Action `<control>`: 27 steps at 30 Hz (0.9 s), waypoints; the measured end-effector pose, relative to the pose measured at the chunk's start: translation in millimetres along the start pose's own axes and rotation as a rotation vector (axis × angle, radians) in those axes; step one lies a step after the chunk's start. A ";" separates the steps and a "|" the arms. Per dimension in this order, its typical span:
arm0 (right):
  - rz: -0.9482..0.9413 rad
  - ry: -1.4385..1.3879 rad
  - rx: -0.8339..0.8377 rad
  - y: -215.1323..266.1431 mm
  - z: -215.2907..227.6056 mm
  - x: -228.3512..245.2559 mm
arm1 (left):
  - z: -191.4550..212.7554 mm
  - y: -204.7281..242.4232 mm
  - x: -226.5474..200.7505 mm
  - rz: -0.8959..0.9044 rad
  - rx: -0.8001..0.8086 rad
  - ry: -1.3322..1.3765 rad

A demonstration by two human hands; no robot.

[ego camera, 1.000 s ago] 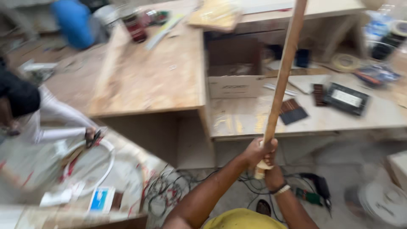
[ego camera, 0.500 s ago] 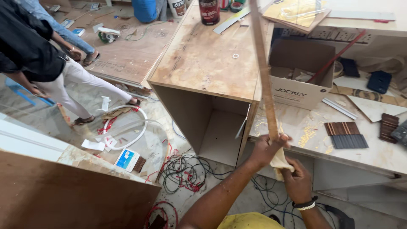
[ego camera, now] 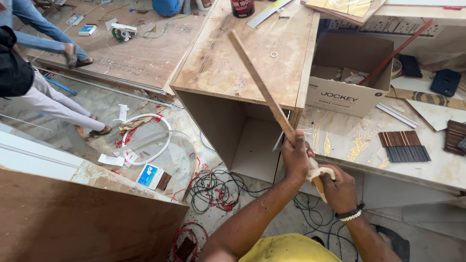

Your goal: The person wipes a long, thin wooden stick with a white cloth, repeatedly rubbing the surface to clean or smooth it. The person holds the stick with both hands and moves the cloth along its length in a workshop setting.

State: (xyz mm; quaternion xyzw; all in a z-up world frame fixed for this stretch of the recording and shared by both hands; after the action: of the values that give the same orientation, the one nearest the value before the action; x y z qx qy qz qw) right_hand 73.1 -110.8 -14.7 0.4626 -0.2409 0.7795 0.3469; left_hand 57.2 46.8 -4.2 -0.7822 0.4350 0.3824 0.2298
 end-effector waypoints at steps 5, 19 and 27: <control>-0.165 -0.426 -0.009 4.9 -19.4 -59.0 | -4.0 -3.8 22.2 0.078 0.162 0.054; -0.257 -0.700 -0.065 11.4 -5.2 -120.1 | -72.0 -6.4 30.4 0.124 0.669 -0.190; 0.317 0.212 -0.248 23.3 58.2 38.0 | -62.7 -20.4 12.3 -0.037 0.267 -0.410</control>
State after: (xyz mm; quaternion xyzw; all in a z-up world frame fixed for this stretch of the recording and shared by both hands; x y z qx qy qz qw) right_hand 74.9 -154.2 44.4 0.2881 -0.3666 0.8331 0.2976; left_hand 103.6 7.7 24.3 -0.6587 0.4113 0.4681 0.4217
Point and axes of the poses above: each hand's wrist, its own y-axis away from the middle knuckle, its own z-axis out of the back of the hand, x = y × z, the point moved 7 cm from there along -y, towards the middle knuckle, and after that the axes turned 14 degrees about x, right-handed, at the moved point
